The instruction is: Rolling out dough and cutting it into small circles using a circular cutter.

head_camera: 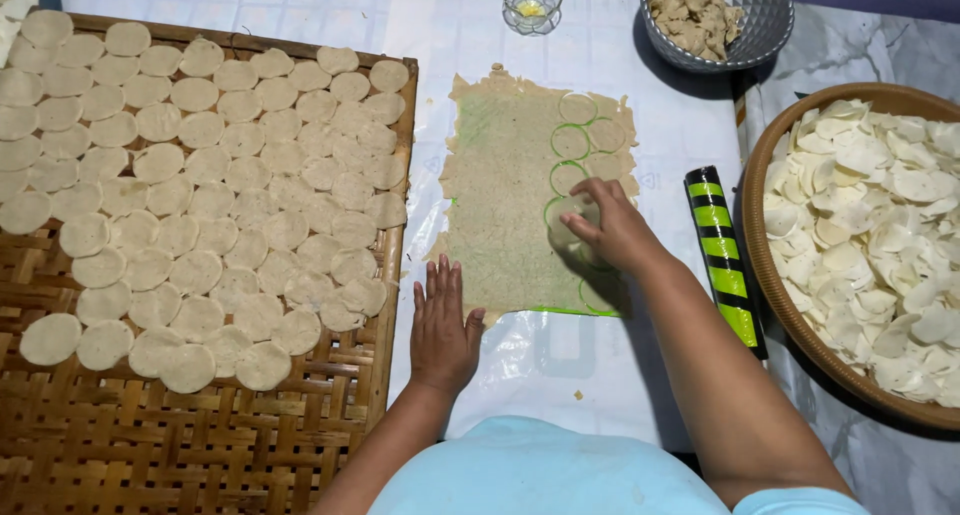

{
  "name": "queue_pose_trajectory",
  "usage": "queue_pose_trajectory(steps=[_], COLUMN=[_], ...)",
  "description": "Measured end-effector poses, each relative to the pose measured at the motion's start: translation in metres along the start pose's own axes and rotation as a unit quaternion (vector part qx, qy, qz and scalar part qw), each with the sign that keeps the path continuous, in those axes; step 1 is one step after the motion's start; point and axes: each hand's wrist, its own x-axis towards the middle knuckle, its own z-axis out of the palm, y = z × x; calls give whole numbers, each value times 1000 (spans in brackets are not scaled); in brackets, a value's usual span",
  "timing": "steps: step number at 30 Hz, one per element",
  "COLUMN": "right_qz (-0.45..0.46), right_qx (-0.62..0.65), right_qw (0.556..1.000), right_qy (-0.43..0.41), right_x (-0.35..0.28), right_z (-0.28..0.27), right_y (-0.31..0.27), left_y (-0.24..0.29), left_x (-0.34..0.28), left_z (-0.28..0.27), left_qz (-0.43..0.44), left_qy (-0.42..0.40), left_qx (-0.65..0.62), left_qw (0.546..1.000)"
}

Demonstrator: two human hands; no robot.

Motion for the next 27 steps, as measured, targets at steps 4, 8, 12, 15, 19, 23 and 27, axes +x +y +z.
queue_pose_trajectory(steps=[4,8,12,15,19,23,27], right_qz=[-29,-17,3,21,56,59,57], right_qx=[5,12,-8,-37,-104,-126,-123], right_qw=[1000,1000,999,998,991,986,986], right_qy=[9,-12,-32,-46,-65,-96,-92], right_x=[-25,-39,-39,-36,-22,-24,-13], right_z=[7,16,24,30,46,37,43], right_y=[10,10,12,12,8,-1,9], left_y=[0,0,0,0,0,1,0], left_x=[2,0,1,1,1,0,0], left_z=[1,0,-2,-2,-3,-3,-2], left_qz=[4,5,7,3,0,-11,-16], left_qy=[2,1,2,0,-1,-11,-17], left_qx=[1,-5,-8,-9,-3,-15,-13], left_qw=[1000,1000,1000,1000,1000,1000,1000])
